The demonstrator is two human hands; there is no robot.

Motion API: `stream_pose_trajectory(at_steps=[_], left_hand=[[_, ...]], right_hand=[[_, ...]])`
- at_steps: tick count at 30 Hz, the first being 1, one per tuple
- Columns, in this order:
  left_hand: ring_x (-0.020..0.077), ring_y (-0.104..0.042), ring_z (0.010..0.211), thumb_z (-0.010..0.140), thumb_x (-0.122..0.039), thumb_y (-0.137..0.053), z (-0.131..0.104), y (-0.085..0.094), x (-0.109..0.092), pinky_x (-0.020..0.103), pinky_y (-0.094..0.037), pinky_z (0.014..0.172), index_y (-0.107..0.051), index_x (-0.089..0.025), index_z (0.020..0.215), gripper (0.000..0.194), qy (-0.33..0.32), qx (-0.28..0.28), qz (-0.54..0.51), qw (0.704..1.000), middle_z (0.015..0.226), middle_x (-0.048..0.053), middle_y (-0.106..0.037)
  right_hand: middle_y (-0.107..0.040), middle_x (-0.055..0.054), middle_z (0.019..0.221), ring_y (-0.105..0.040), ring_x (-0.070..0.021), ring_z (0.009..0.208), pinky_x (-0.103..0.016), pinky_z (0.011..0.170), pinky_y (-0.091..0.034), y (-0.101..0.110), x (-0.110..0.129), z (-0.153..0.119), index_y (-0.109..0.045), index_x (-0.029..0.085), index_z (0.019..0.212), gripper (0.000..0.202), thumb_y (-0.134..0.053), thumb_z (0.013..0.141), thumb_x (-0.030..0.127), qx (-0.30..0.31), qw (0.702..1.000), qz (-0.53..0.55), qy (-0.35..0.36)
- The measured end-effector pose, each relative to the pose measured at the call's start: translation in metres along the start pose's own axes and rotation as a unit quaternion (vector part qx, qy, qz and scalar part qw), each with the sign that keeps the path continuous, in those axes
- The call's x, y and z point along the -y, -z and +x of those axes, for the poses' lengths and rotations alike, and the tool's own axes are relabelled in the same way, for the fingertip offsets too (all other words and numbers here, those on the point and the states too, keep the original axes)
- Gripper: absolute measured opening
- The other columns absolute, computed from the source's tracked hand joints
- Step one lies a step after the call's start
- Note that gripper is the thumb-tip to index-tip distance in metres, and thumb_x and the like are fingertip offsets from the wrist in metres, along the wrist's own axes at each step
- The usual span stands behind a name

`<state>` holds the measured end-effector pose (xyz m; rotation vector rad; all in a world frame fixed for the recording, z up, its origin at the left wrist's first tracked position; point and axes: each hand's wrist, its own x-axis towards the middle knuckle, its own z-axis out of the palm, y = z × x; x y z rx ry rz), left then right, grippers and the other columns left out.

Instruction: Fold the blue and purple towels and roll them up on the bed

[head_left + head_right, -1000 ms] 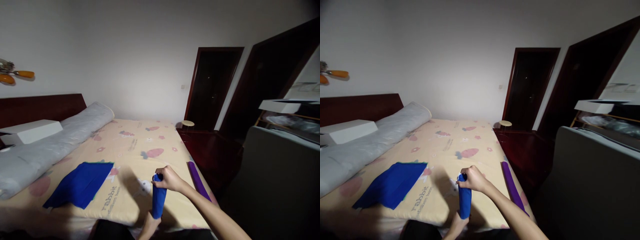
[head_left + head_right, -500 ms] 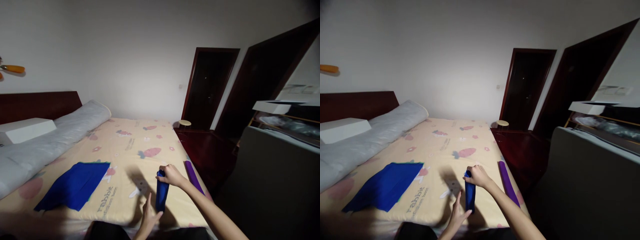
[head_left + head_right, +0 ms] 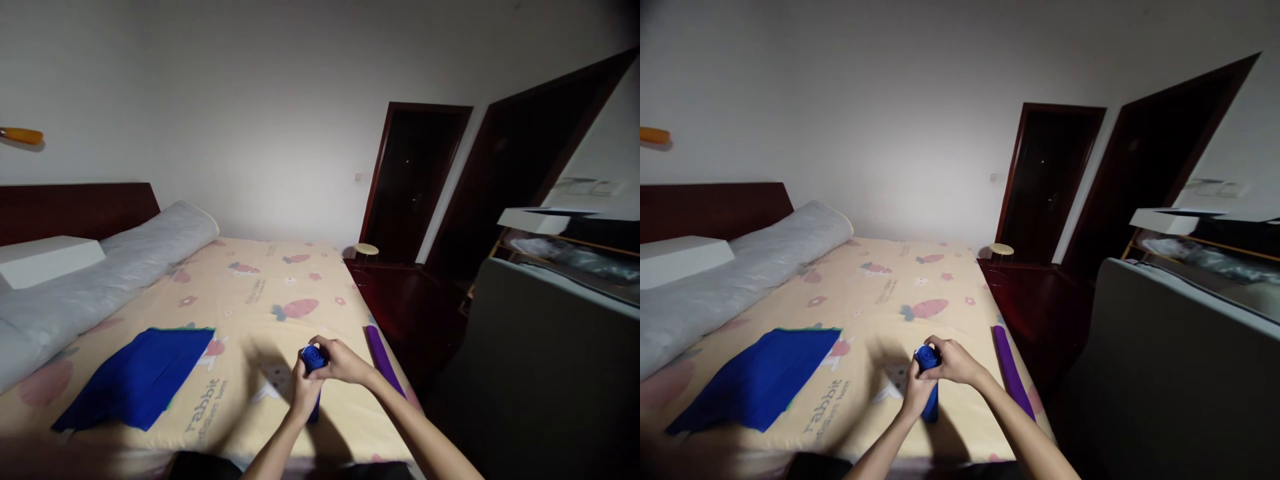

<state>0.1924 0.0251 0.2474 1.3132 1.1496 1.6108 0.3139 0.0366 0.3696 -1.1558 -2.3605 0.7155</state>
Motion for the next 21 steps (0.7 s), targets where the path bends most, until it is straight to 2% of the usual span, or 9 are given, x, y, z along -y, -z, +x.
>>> stream_pose_trajectory(at_steps=[2, 3, 6, 8, 11, 16, 18, 21], left_hand=[[0.0224, -0.067, 0.084, 0.063, -0.028, -0.069, -0.002, 0.003, 0.003, 0.032, -0.054, 0.075, -0.061, -0.019, 0.099, 0.038, 0.004, 0.008, 0.003, 1.0, 0.091, 0.005, -0.072], [0.0226, -0.067, 0.084, 0.063, -0.029, -0.069, -0.003, 0.004, 0.004, 0.032, -0.054, 0.076, -0.061, -0.019, 0.098, 0.037, 0.006, 0.015, 0.006, 1.0, 0.091, 0.005, -0.072], [0.0246, -0.067, 0.09, 0.061, -0.029, -0.068, -0.004, 0.003, 0.007, 0.034, -0.054, 0.08, -0.063, -0.019, 0.099, 0.04, 0.007, 0.028, 0.008, 1.0, 0.095, 0.007, -0.073], [0.026, -0.067, 0.093, 0.059, -0.027, -0.067, -0.005, 0.002, 0.011, 0.035, -0.054, 0.083, -0.063, -0.018, 0.1, 0.041, 0.011, 0.023, 0.009, 1.0, 0.096, 0.007, -0.073], [0.0273, -0.068, 0.09, 0.059, -0.027, -0.067, -0.011, 0.0, 0.025, 0.037, -0.055, 0.082, -0.062, -0.019, 0.097, 0.04, 0.022, -0.01, 0.024, 0.999, 0.092, 0.008, -0.072], [0.0276, -0.069, 0.079, 0.06, -0.037, -0.069, -0.032, 0.002, 0.076, 0.036, -0.055, 0.072, -0.061, -0.02, 0.093, 0.038, 0.054, -0.099, 0.11, 0.987, 0.08, 0.008, -0.071], [0.028, -0.069, 0.074, 0.061, -0.04, -0.068, -0.043, 0.006, 0.101, 0.037, -0.054, 0.07, -0.061, -0.021, 0.092, 0.037, 0.069, -0.107, 0.146, 0.981, 0.073, 0.007, -0.07], [0.0297, -0.07, 0.078, 0.065, -0.042, -0.064, -0.057, 0.011, 0.135, 0.037, -0.055, 0.071, -0.062, -0.021, 0.094, 0.036, 0.09, -0.093, 0.166, 0.978, 0.072, 0.007, -0.071]], right_hand=[[-0.069, 0.0, 0.087, -0.063, -0.0183, 0.077, -0.026, 0.069, -0.046, -0.002, -0.007, -0.001, -0.056, 0.022, 0.123, 0.076, -0.082, 0.059, 0.053, 0.006, 0.999, 0.046, 0.022], [-0.07, -0.002, 0.092, -0.064, -0.0192, 0.082, -0.027, 0.073, -0.048, -0.003, -0.009, -0.002, -0.056, 0.022, 0.124, 0.076, -0.083, 0.06, 0.053, 0.004, 0.998, 0.061, 0.033], [-0.071, -0.003, 0.099, -0.065, -0.0208, 0.088, -0.029, 0.08, -0.048, -0.013, -0.01, -0.001, -0.065, 0.022, 0.109, 0.053, -0.08, 0.064, 0.046, -0.013, 0.994, 0.09, 0.059], [-0.071, -0.002, 0.091, -0.066, -0.0196, 0.082, -0.028, 0.077, -0.049, -0.021, -0.008, 0.0, -0.068, 0.021, 0.095, 0.034, -0.077, 0.068, 0.04, -0.039, 0.993, 0.1, 0.049], [-0.07, 0.0, 0.081, -0.065, -0.0184, 0.075, -0.027, 0.071, -0.048, -0.029, 0.001, 0.002, -0.068, 0.02, 0.087, 0.023, -0.073, 0.068, 0.033, -0.091, 0.992, 0.082, 0.004], [-0.067, 0.001, 0.074, -0.061, -0.0171, 0.07, -0.025, 0.065, -0.046, -0.024, 0.023, 0.004, -0.066, 0.021, 0.083, 0.021, -0.07, 0.067, 0.034, -0.146, 0.985, 0.073, -0.049], [-0.066, 0.001, 0.074, -0.06, -0.0168, 0.069, -0.026, 0.066, -0.046, -0.02, 0.031, 0.004, -0.065, 0.021, 0.081, 0.022, -0.07, 0.066, 0.036, -0.159, 0.982, 0.082, -0.056], [-0.065, 0.001, 0.073, -0.059, -0.0169, 0.068, -0.026, 0.066, -0.046, -0.018, 0.038, 0.004, -0.064, 0.021, 0.079, 0.021, -0.069, 0.066, 0.036, -0.171, 0.979, 0.09, -0.068]])
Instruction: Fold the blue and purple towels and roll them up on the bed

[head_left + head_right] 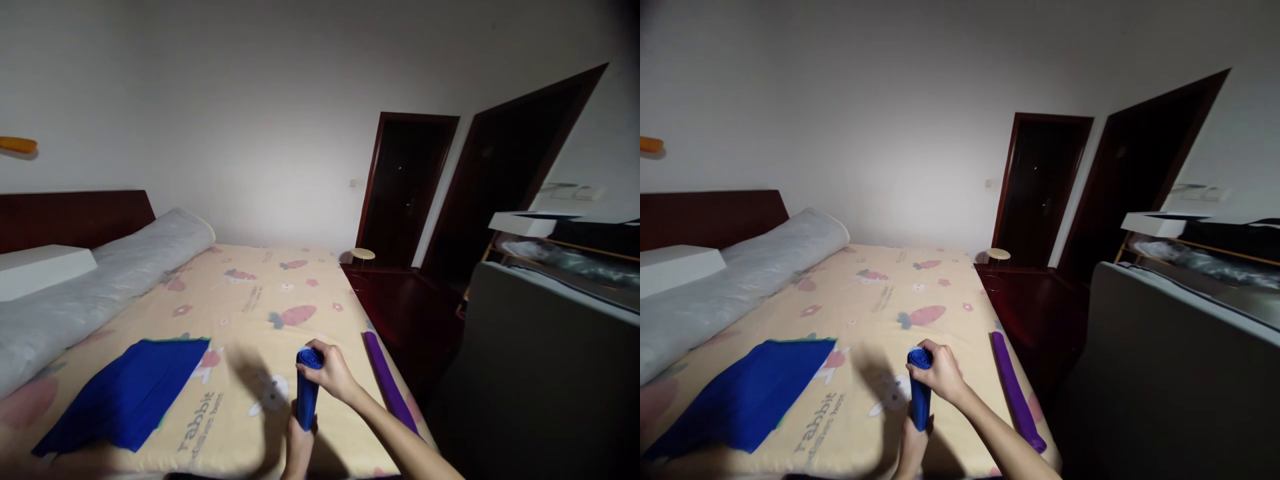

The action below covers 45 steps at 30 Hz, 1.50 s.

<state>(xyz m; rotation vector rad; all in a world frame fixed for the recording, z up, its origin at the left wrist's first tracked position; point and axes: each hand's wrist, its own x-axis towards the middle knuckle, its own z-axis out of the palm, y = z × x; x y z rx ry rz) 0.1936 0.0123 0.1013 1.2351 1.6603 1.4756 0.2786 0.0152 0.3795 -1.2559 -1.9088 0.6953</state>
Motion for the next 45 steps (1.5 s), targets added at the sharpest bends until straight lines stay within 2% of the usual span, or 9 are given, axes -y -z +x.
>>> stream_pose_trajectory(at_steps=[8, 12, 16, 19, 22, 29, 38, 42, 45], left_hand=[[0.0345, -0.07, 0.096, 0.064, -0.036, -0.065, -0.005, -0.006, 0.052, 0.039, -0.055, 0.081, -0.067, -0.02, 0.101, 0.041, 0.039, 0.029, 0.085, 0.995, 0.09, 0.013, -0.076], [0.035, -0.057, 0.122, 0.06, -0.023, -0.064, -0.019, 0.011, 0.085, 0.047, -0.047, 0.102, -0.062, -0.024, 0.121, 0.061, -0.073, 0.086, 0.218, 0.969, 0.124, 0.012, -0.068], [0.0287, -0.046, 0.134, 0.067, -0.015, -0.054, -0.032, 0.035, 0.11, 0.048, -0.043, 0.107, -0.039, -0.026, 0.145, 0.081, -0.203, 0.091, 0.283, 0.933, 0.146, 0.008, -0.051], [0.0236, -0.044, 0.136, 0.075, -0.012, -0.047, -0.037, 0.048, 0.112, 0.045, -0.041, 0.109, -0.015, -0.031, 0.153, 0.086, -0.269, 0.074, 0.299, 0.913, 0.149, 0.004, -0.047], [0.0219, -0.044, 0.136, 0.08, -0.012, -0.045, -0.039, 0.052, 0.106, 0.043, -0.04, 0.11, -0.006, -0.032, 0.153, 0.086, -0.3, 0.073, 0.312, 0.898, 0.149, 0.003, -0.046], [0.0217, -0.044, 0.136, 0.082, -0.014, -0.045, -0.04, 0.054, 0.1, 0.043, -0.039, 0.11, -0.015, -0.03, 0.153, 0.078, -0.297, 0.085, 0.339, 0.889, 0.148, 0.004, -0.048], [0.0221, -0.047, 0.134, 0.082, -0.015, -0.047, -0.039, 0.053, 0.111, 0.042, -0.042, 0.107, -0.022, -0.033, 0.151, 0.076, -0.309, 0.077, 0.333, 0.888, 0.146, 0.003, -0.051], [0.0223, -0.048, 0.133, 0.082, -0.015, -0.045, -0.038, 0.052, 0.116, 0.043, -0.043, 0.106, -0.024, -0.031, 0.151, 0.074, -0.316, 0.077, 0.335, 0.884, 0.146, 0.004, -0.051], [0.022, -0.047, 0.133, 0.082, -0.016, -0.046, -0.037, 0.053, 0.119, 0.043, -0.044, 0.105, -0.023, -0.028, 0.151, 0.073, -0.336, 0.07, 0.34, 0.876, 0.146, 0.005, -0.05]], right_hand=[[-0.062, 0.001, 0.071, -0.055, -0.0154, 0.065, -0.025, 0.063, -0.043, 0.005, 0.0, -0.001, -0.061, 0.02, 0.078, 0.017, -0.065, 0.068, 0.034, -0.019, 1.0, 0.022, 0.01], [-0.057, 0.003, 0.068, -0.05, -0.0136, 0.063, -0.024, 0.058, -0.039, 0.039, 0.001, 0.004, -0.058, 0.02, 0.077, 0.019, -0.066, 0.071, 0.037, -0.001, 1.0, 0.002, 0.019], [-0.055, 0.004, 0.068, -0.049, -0.0128, 0.062, -0.024, 0.058, -0.039, 0.08, -0.015, 0.005, -0.058, 0.02, 0.077, 0.023, -0.067, 0.074, 0.041, 0.012, 0.999, -0.041, 0.027], [-0.056, 0.003, 0.069, -0.051, -0.014, 0.064, -0.025, 0.061, -0.04, 0.1, -0.041, 0.0, -0.059, 0.02, 0.08, 0.029, -0.065, 0.076, 0.048, -0.01, 0.996, -0.087, 0.014], [-0.06, 0.001, 0.074, -0.055, -0.0163, 0.067, -0.027, 0.064, -0.042, 0.107, -0.073, -0.009, -0.06, 0.02, 0.084, 0.033, -0.063, 0.077, 0.052, -0.03, 0.991, -0.13, -0.013], [-0.066, -0.002, 0.078, -0.063, -0.021, 0.07, -0.03, 0.065, -0.042, 0.116, -0.124, -0.019, -0.062, 0.022, 0.097, 0.035, -0.057, 0.082, 0.054, -0.023, 0.959, -0.269, -0.086], [-0.071, -0.007, 0.098, -0.066, -0.0234, 0.086, -0.029, 0.069, -0.044, 0.154, -0.142, 0.032, -0.059, 0.023, 0.115, 0.038, -0.049, 0.091, 0.051, -0.137, 0.907, -0.393, -0.061], [-0.068, -0.013, 0.102, -0.064, -0.0237, 0.088, -0.031, 0.078, -0.043, 0.138, -0.189, 0.021, -0.053, 0.018, 0.127, 0.04, -0.042, 0.096, 0.039, -0.074, 0.832, -0.548, 0.029], [-0.068, -0.012, 0.094, -0.064, -0.0234, 0.081, -0.032, 0.074, -0.044, 0.105, -0.235, -0.012, -0.058, 0.018, 0.123, 0.034, -0.046, 0.092, 0.026, 0.011, 0.815, -0.577, 0.053]])
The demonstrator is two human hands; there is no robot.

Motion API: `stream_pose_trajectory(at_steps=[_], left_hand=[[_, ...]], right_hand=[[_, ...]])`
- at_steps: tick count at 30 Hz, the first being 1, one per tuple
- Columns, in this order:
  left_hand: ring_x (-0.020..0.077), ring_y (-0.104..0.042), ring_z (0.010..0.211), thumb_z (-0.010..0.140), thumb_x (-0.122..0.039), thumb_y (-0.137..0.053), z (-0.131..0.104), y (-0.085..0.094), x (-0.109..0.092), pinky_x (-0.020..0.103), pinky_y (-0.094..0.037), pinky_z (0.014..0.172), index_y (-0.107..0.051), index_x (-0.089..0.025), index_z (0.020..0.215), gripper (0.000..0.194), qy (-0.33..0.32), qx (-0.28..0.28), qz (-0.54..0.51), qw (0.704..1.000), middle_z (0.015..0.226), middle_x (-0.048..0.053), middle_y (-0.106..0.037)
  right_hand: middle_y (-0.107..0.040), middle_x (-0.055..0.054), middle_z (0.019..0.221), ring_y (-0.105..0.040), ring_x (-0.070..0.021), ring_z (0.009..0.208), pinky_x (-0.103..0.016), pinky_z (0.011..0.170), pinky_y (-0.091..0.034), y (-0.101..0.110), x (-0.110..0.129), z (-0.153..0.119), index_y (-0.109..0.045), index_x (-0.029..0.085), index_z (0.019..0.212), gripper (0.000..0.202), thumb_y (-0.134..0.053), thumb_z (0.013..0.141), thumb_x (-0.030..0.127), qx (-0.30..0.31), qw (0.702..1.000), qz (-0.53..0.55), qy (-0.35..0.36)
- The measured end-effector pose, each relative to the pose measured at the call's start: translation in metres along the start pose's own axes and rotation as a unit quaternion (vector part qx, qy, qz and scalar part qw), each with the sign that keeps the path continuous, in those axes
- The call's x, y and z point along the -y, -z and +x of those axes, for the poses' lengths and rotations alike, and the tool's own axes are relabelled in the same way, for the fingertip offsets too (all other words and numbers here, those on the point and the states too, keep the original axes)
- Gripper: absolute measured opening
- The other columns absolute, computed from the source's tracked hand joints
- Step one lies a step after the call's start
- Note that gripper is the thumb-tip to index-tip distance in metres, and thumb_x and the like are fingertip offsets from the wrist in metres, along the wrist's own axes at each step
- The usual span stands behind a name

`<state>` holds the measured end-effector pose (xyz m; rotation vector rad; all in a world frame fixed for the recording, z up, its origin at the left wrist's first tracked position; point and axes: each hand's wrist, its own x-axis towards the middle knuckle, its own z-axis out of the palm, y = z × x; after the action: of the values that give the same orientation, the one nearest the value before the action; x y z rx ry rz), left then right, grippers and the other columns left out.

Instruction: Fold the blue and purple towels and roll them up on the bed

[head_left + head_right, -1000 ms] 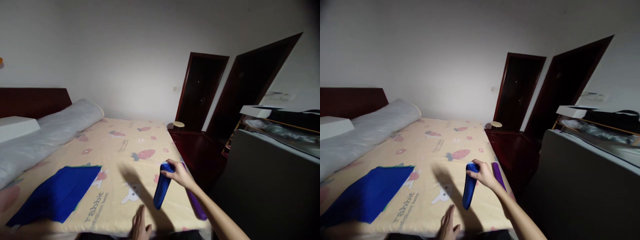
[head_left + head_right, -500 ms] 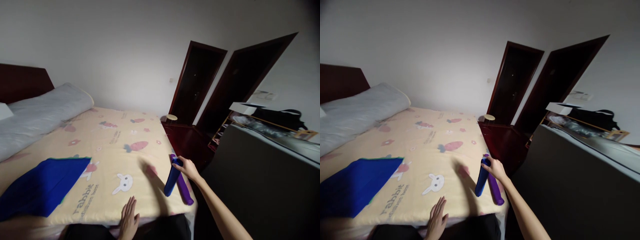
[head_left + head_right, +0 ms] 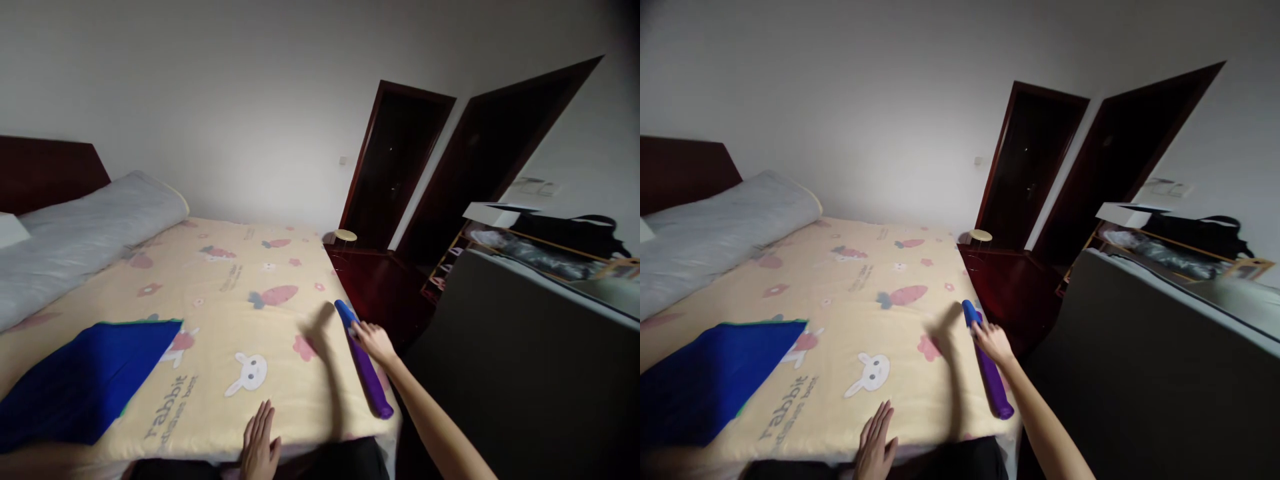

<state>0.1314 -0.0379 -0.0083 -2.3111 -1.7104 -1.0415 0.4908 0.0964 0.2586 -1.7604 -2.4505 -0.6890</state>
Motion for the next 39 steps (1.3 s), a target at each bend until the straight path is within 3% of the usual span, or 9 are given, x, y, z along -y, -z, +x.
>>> stream_pose_trajectory(at_steps=[4, 7, 12, 17, 21, 26, 32, 35, 39], left_hand=[[0.0211, -0.048, 0.133, 0.082, -0.017, -0.047, -0.001, -0.003, 0.004, 0.041, -0.046, 0.102, -0.021, -0.027, 0.152, 0.075, -0.021, -0.011, 0.019, 1.0, 0.146, 0.006, -0.051], [0.0209, -0.047, 0.133, 0.082, -0.017, -0.047, -0.001, -0.001, 0.002, 0.041, -0.046, 0.103, -0.019, -0.027, 0.152, 0.077, -0.02, -0.006, 0.022, 1.0, 0.146, 0.005, -0.05], [0.0215, -0.042, 0.137, 0.083, -0.016, -0.046, 0.002, 0.012, -0.007, 0.043, -0.041, 0.108, -0.019, -0.027, 0.152, 0.075, 0.005, 0.021, 0.005, 1.0, 0.149, 0.006, -0.046], [0.0214, -0.041, 0.138, 0.084, -0.016, -0.045, 0.003, 0.017, -0.01, 0.043, -0.04, 0.109, -0.021, -0.026, 0.152, 0.073, 0.011, 0.035, -0.003, 0.999, 0.149, 0.006, -0.046], [0.0211, -0.041, 0.138, 0.084, -0.017, -0.046, 0.003, 0.016, -0.008, 0.043, -0.041, 0.109, -0.019, -0.026, 0.152, 0.074, 0.006, 0.026, -0.009, 1.0, 0.149, 0.006, -0.047], [0.0214, -0.041, 0.138, 0.083, -0.016, -0.046, 0.002, 0.012, -0.006, 0.043, -0.042, 0.109, -0.022, -0.027, 0.151, 0.073, 0.013, 0.028, -0.022, 0.999, 0.15, 0.006, -0.046], [0.0244, -0.05, 0.131, 0.08, -0.02, -0.05, -0.004, -0.004, 0.003, 0.045, -0.048, 0.104, -0.047, -0.031, 0.138, 0.06, 0.041, 0.019, -0.095, 0.994, 0.141, 0.005, -0.056], [0.0235, -0.062, 0.118, 0.08, -0.03, -0.053, 0.015, 0.0, 0.014, 0.038, -0.055, 0.094, -0.068, -0.031, 0.111, 0.034, 0.108, 0.013, -0.158, 0.981, 0.126, 0.005, -0.067], [0.0201, -0.064, 0.112, 0.08, -0.032, -0.051, 0.076, 0.036, 0.052, 0.029, -0.053, 0.095, -0.072, -0.025, 0.092, 0.026, 0.296, 0.011, -0.111, 0.949, 0.114, 0.005, -0.073]], right_hand=[[-0.07, -0.01, 0.093, -0.064, -0.0257, 0.086, -0.037, 0.077, -0.047, -0.058, 0.03, -0.053, -0.063, 0.022, 0.114, 0.04, -0.051, 0.079, 0.009, 0.056, 0.996, -0.015, 0.07], [-0.069, -0.013, 0.104, -0.063, -0.0298, 0.101, -0.044, 0.085, -0.047, -0.085, 0.038, -0.079, -0.062, 0.021, 0.119, 0.044, -0.048, 0.079, 0.008, 0.082, 0.992, -0.023, 0.095], [-0.065, -0.015, 0.119, -0.055, -0.0318, 0.117, -0.05, 0.098, -0.04, -0.103, 0.037, -0.1, -0.056, 0.019, 0.129, 0.049, -0.049, 0.081, 0.011, 0.129, 0.985, -0.009, 0.113], [-0.066, -0.012, 0.12, -0.057, -0.0289, 0.114, -0.048, 0.101, -0.038, -0.104, 0.051, -0.113, -0.058, 0.023, 0.128, 0.048, -0.052, 0.081, 0.012, 0.17, 0.982, 0.015, 0.085], [-0.065, -0.016, 0.122, -0.056, -0.0329, 0.114, -0.05, 0.101, -0.036, -0.098, 0.063, -0.108, -0.058, 0.019, 0.128, 0.05, -0.058, 0.078, 0.018, 0.185, 0.982, 0.026, 0.035], [-0.063, -0.021, 0.122, -0.054, -0.0347, 0.115, -0.051, 0.1, -0.034, -0.091, 0.065, -0.075, -0.055, 0.014, 0.13, 0.048, -0.053, 0.083, 0.021, 0.181, 0.983, 0.038, -0.016], [-0.055, -0.013, 0.139, -0.045, -0.0264, 0.131, -0.047, 0.109, -0.029, -0.105, 0.077, -0.038, -0.057, 0.019, 0.131, 0.049, -0.046, 0.083, 0.012, 0.189, 0.98, 0.057, -0.002], [-0.059, -0.014, 0.135, -0.048, -0.0282, 0.13, -0.049, 0.11, -0.03, -0.114, 0.088, -0.034, -0.06, 0.018, 0.129, 0.051, -0.046, 0.081, 0.01, 0.187, 0.981, 0.052, -0.016], [-0.056, -0.019, 0.137, -0.046, -0.0352, 0.131, -0.057, 0.108, -0.032, -0.131, 0.097, -0.046, -0.061, 0.013, 0.128, 0.054, -0.04, 0.079, 0.005, 0.158, 0.986, 0.038, -0.041]])
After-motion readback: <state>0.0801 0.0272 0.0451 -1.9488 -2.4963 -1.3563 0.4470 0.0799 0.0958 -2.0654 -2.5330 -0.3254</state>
